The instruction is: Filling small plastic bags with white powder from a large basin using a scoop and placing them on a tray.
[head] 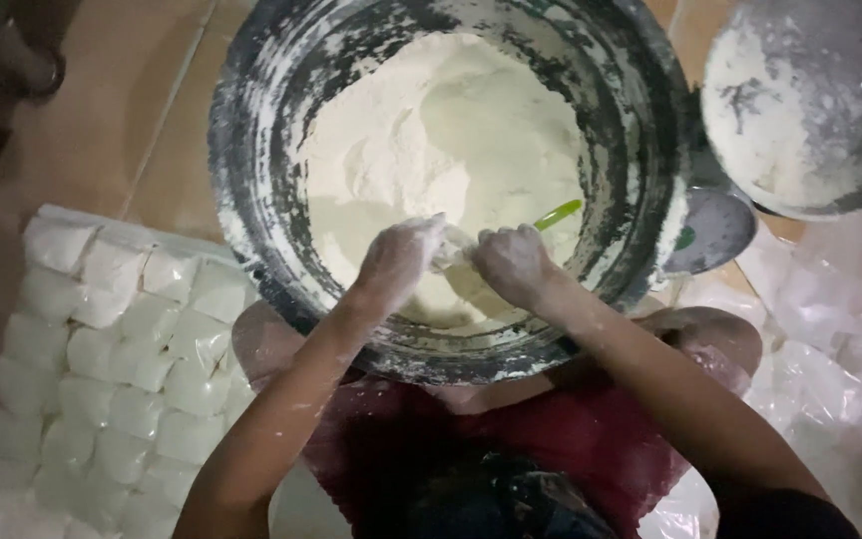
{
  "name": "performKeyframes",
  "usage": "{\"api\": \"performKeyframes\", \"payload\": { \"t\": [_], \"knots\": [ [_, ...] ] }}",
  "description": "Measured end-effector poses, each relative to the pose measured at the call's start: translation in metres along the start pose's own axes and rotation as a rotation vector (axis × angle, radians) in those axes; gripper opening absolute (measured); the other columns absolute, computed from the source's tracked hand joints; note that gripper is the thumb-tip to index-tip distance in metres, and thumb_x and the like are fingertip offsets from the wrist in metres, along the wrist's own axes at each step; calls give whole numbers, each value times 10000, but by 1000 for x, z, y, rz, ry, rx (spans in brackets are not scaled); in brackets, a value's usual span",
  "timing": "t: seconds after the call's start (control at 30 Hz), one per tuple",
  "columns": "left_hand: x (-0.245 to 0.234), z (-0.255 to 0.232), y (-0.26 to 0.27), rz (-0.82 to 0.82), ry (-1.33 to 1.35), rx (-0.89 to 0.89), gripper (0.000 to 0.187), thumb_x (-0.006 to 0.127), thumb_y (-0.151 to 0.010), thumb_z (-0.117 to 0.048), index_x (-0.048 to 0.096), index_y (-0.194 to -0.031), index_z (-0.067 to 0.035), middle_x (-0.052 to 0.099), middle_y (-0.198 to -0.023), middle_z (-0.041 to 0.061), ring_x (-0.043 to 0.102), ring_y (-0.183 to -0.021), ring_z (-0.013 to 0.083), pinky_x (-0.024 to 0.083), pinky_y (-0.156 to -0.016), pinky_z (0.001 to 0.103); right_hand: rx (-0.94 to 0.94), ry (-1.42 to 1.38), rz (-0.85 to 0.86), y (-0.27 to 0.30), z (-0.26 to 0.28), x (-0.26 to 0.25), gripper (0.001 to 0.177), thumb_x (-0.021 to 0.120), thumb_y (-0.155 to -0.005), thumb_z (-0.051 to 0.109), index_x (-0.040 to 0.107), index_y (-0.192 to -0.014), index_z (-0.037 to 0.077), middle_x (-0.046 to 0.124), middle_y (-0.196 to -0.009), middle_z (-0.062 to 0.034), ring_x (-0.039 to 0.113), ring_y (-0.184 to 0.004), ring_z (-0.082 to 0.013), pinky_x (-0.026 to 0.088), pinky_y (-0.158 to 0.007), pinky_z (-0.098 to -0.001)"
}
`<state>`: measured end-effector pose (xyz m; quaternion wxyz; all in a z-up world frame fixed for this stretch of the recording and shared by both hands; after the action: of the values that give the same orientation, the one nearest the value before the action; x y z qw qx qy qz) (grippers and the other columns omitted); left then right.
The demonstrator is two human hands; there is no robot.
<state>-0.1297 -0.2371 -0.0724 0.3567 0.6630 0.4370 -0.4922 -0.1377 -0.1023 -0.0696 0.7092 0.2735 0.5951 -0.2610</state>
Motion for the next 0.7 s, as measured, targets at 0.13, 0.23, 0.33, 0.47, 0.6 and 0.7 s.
{"api": "performKeyframes", "payload": {
  "t": [0.13, 0.23, 0.33, 0.47, 0.6, 0.7],
  "knots": [
    [-22, -1, -2, 69, 127, -93, 328, 513, -1012, -111, 664, -1291, -196, 723, -878, 66, 763, -849, 265, 644, -698, 458, 37, 24, 78, 9, 2, -48, 262, 513, -910, 237, 701, -745, 160, 666, -732, -35, 679, -678, -303, 491, -581, -446],
    [-59, -12, -5, 99, 221, -190, 287, 533, -1014, -143, 706, -1237, -194, 722, -837, 86, 762, -792, 279, 639, -651, 463, 90, 93, 46, 15, 10, -112, 261, 529, -907, 199, 703, -718, 152, 663, -666, -38, 677, -608, -314, 497, -546, -473],
    [-81, -32, -19, 122, 234, -205, 243, 558, -1025, -206, 742, -1183, -207, 729, -814, 53, 765, -763, 242, 643, -620, 420, 125, 138, -45, 25, 5, -150, 214, 574, -871, 181, 710, -706, 168, 657, -602, -21, 681, -540, -297, 500, -477, -471],
    [-137, -94, -45, 54, -29, -31, 223, 591, -1022, -245, 765, -941, -130, 697, -663, 68, 750, -637, 239, 626, -518, 397, 61, 183, -291, 75, -18, -184, 137, 548, -933, 212, 597, -831, 288, 661, -853, 89, 689, -689, -164, 499, -489, -358],
    [-212, -147, -87, -78, -244, -18, 473, 578, -1070, -444, 759, -786, -113, 626, -560, 45, 718, -550, 189, 608, -461, 334, 24, -548, -436, 113, -67, -239, 313, 372, -1114, 198, 633, -944, 225, 350, -513, 76, 268, -360, -73, 219, -291, -287],
    [-281, -206, -112, -453, 120, 363, 243, 595, -949, 59, 598, -722, -29, 469, -569, 30, 367, -421, 115, 354, -364, 283, 381, 1035, 143, 142, -107, -269, 415, 160, -1260, 384, 392, -941, 253, 317, -621, 137, 209, -379, 1, 236, -276, -145]
  ]
}}
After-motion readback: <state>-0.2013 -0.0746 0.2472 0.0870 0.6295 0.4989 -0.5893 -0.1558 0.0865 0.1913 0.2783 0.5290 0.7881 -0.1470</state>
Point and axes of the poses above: each hand's wrist, its own y-axis away from the middle knuckle, its own x-axis out of the palm, z = x × y, the point moved 8 cm from there along -y, towards the middle knuckle
